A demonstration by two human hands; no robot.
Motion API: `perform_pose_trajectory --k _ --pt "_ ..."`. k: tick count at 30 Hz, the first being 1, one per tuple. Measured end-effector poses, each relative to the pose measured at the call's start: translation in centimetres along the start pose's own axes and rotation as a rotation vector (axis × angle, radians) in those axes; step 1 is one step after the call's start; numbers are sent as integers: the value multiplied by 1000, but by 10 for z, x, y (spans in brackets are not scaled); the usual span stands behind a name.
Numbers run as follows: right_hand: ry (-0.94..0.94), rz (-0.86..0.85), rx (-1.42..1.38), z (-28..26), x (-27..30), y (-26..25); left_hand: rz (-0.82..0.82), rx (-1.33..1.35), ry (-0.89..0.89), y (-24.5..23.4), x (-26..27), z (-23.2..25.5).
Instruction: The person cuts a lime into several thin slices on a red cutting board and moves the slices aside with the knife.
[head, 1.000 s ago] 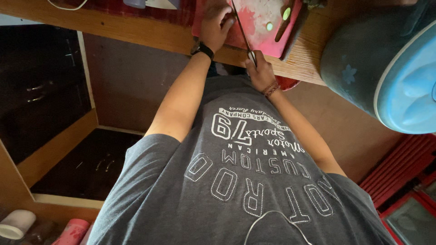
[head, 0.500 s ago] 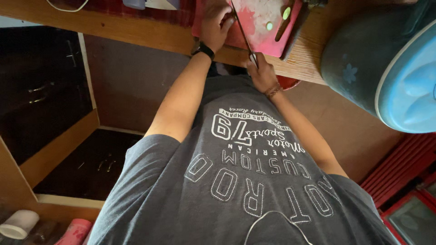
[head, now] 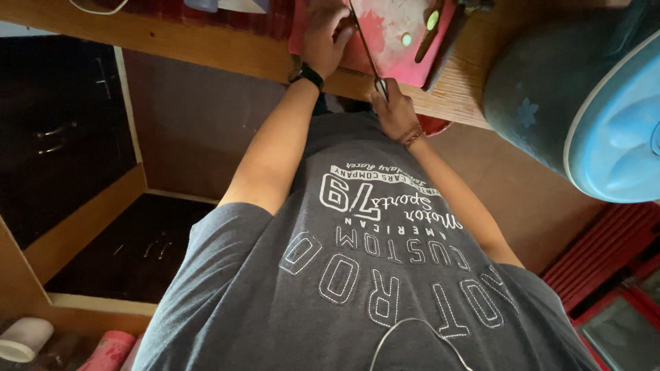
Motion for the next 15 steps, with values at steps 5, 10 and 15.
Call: perform_pose_trajectory --k 5,10,15 --pt "27 -12 13 0 -3 -2 -54 94 -81 3 -2 -2" --pt "61 -12 -41 -3 -2 -1 -143 42 -156 7 3 -7" --pt "43 19 -38 -6 0 0 -74 -34 -23 1 1 -4"
Point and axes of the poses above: each hand's wrist, its own x-axis away from the middle knuckle, its own y-axis out of the palm, z = x × y, the point moved 1 cm from there along -x, towards the middle knuckle, and after that the axes turned 2 degrees about -x, right-handed, at the moved point
